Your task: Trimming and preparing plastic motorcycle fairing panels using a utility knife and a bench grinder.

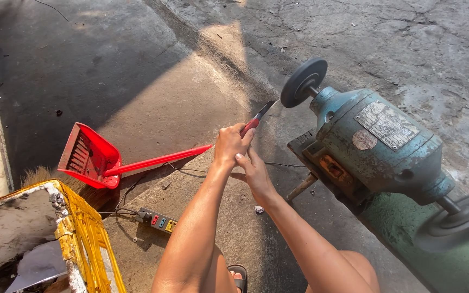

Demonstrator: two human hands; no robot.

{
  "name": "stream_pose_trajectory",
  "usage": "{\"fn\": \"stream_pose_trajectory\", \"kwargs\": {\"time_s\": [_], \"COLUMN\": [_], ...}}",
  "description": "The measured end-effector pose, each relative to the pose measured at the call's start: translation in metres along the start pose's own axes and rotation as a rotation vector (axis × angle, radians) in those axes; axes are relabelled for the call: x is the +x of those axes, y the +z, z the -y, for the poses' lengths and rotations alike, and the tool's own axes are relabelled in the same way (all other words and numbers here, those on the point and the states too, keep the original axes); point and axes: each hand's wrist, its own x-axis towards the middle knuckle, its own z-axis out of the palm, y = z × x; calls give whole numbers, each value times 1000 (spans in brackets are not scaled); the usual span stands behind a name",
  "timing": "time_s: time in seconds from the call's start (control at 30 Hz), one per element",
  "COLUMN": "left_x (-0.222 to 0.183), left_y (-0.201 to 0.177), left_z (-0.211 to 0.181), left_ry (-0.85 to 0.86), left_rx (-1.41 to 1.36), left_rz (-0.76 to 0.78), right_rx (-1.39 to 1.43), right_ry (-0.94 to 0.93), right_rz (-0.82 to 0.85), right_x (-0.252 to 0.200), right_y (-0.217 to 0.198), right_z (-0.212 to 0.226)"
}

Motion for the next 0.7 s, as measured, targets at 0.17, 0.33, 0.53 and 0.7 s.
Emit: {"fn": "stream_pose_trajectory", "kwargs": {"time_s": [0.17,0.33,0.53,0.7], "left_x": [12,27,28,16], "left_y": [9,29,36,19], "left_z": [-28,-42,-38,-36], "left_ry": [0,-18,-7,13], "left_rx": [2,4,11,-8], "left_rz": [0,2,-3,2], "right_rx": [53,74,85,76], "right_ry": [-20,-28,-41,-62], "right_rz": [-51,-105,-115,-71], "right_x": [7,16,17,18], "right_y": [-10,-31,-38,-34], "right_z": [20,26,18,-4]}}
